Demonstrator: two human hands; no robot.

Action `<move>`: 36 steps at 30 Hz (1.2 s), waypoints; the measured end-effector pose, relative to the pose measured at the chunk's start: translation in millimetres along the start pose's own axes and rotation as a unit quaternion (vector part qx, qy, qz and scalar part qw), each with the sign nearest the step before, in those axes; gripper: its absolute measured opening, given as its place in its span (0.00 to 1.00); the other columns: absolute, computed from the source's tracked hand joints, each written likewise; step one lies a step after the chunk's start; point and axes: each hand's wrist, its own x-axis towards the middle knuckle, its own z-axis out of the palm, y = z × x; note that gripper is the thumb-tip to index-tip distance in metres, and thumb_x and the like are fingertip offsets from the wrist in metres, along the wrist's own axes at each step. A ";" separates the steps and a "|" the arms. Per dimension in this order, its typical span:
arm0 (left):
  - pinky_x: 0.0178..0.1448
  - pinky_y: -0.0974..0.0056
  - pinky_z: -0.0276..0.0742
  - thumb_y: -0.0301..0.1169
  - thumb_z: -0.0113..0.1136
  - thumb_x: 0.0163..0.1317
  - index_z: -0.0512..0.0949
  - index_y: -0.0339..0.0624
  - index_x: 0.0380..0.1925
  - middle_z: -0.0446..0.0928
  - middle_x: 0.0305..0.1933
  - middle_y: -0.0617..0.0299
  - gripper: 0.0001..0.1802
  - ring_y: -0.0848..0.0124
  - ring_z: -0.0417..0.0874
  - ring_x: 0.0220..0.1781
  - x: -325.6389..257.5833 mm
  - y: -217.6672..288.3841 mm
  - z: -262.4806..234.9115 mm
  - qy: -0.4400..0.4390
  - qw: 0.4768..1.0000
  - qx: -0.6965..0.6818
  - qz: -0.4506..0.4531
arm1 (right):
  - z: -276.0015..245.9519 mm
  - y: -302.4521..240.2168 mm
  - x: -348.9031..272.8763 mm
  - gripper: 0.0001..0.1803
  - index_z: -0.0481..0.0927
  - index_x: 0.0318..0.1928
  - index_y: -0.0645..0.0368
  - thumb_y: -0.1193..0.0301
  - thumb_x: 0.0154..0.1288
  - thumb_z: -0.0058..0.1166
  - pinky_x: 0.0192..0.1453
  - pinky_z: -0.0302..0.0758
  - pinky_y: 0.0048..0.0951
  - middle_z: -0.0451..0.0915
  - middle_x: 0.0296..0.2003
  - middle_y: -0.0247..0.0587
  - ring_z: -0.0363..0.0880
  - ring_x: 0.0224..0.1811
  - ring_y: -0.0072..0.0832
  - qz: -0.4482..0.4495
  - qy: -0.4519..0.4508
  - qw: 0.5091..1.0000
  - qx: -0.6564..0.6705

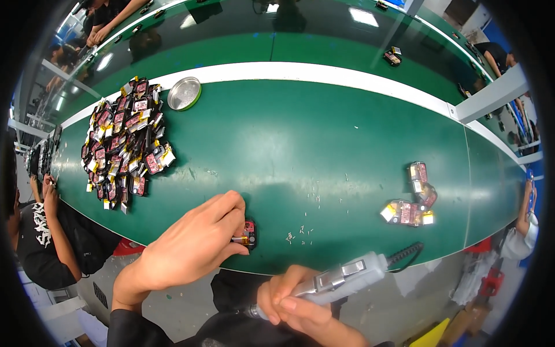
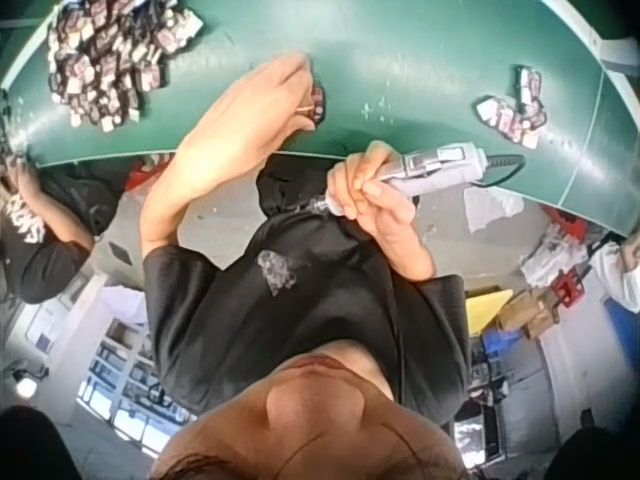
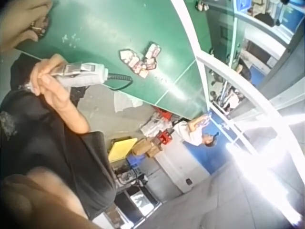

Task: Assembling small electronic components using an electric screwdriver on an assembly line.

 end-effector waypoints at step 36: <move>0.38 0.63 0.82 0.21 0.60 0.52 0.77 0.22 0.37 0.75 0.52 0.43 0.13 0.57 0.78 0.50 -6.8 8.2 17.7 0.075 0.925 0.342 0.147 | -4.8 -5.4 -14.2 0.05 0.72 0.32 0.59 0.72 0.58 0.50 0.27 0.62 0.29 0.66 0.14 0.33 0.68 0.15 0.26 0.014 0.047 0.999 -0.010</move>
